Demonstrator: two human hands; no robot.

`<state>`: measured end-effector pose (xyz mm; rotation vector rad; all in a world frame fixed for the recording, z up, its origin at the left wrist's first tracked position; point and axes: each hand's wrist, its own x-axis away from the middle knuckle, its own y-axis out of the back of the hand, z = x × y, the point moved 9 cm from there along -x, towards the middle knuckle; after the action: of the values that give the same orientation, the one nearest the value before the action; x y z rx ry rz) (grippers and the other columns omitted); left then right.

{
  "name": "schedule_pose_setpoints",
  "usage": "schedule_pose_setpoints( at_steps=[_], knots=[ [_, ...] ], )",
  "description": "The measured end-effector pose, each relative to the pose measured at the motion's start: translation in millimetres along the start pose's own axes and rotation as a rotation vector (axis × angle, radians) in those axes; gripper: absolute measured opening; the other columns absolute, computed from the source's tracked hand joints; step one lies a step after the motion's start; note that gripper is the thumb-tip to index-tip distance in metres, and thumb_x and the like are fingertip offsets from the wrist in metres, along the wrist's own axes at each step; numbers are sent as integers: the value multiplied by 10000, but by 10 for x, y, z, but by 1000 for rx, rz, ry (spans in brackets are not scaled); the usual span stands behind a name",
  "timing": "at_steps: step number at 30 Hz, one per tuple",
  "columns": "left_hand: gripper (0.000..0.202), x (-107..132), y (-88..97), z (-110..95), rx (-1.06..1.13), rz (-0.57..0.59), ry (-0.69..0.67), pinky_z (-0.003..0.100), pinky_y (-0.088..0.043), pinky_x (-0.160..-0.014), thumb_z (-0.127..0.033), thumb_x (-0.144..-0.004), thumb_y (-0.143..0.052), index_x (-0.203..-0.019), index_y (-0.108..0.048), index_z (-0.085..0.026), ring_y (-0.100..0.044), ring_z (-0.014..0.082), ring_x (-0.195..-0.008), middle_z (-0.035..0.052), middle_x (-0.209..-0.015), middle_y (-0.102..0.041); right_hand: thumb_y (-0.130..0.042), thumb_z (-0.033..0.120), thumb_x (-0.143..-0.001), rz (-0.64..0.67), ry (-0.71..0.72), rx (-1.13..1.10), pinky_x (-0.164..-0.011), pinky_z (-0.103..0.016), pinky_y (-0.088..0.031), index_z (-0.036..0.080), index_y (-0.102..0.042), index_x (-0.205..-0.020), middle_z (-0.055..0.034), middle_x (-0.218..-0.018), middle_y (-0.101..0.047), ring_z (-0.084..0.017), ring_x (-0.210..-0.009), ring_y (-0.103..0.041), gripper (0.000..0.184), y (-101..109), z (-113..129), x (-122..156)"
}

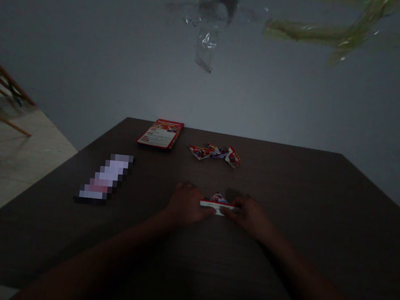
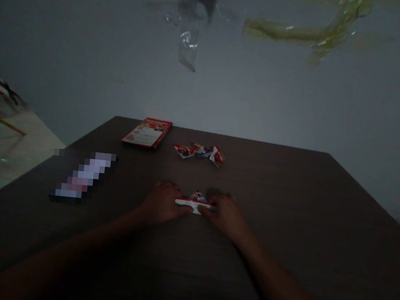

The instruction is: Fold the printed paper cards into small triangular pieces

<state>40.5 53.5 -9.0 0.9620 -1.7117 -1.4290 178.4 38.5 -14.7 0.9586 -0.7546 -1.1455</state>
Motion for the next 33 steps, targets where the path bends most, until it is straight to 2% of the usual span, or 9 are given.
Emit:
schedule_pose_setpoints(
  at_steps=[7,12,16,23,33],
  knots=[
    [689,-21,-4,-4,-23,-7,28,439,-368,-816,-777,-694,-384,-792,-683,-164,-570,291,-886,125,-852,-659,-551,568,-753,31,-84,54,-644,-291,-396,185,-697,-804,-79,-760,-693,-226,-747,-624,413,-10,-29,-12],
    [698,-27,-1,-3,-27,15,31,427,-377,-799,-779,-693,-378,-785,-676,-154,-578,289,-872,127,-845,-661,-548,580,-749,20,-56,81,-654,-305,-399,189,-698,-819,-80,-773,-698,-240,-761,-621,425,-6,-20,-20],
    [607,-25,-7,30,-31,58,41,421,-385,-803,-719,-702,-450,-806,-673,-165,-578,288,-900,117,-889,-664,-589,548,-733,39,-67,54,-637,-296,-399,189,-693,-841,-79,-796,-697,-235,-766,-619,389,-14,-45,-21],
    [519,-39,-55,151,-2,127,13,391,-402,-772,-653,-702,-493,-762,-680,-173,-586,253,-831,87,-825,-657,-634,498,-709,83,-117,-8,-571,-261,-381,200,-701,-849,-68,-777,-684,-200,-706,-613,336,1,-134,3],
    [399,1,-39,271,60,196,44,353,-403,-770,-571,-684,-562,-780,-700,-210,-594,221,-811,51,-827,-669,-648,440,-700,132,-141,-89,-527,-246,-372,195,-682,-785,-38,-740,-677,-170,-647,-599,261,-14,-247,12]
  ],
)
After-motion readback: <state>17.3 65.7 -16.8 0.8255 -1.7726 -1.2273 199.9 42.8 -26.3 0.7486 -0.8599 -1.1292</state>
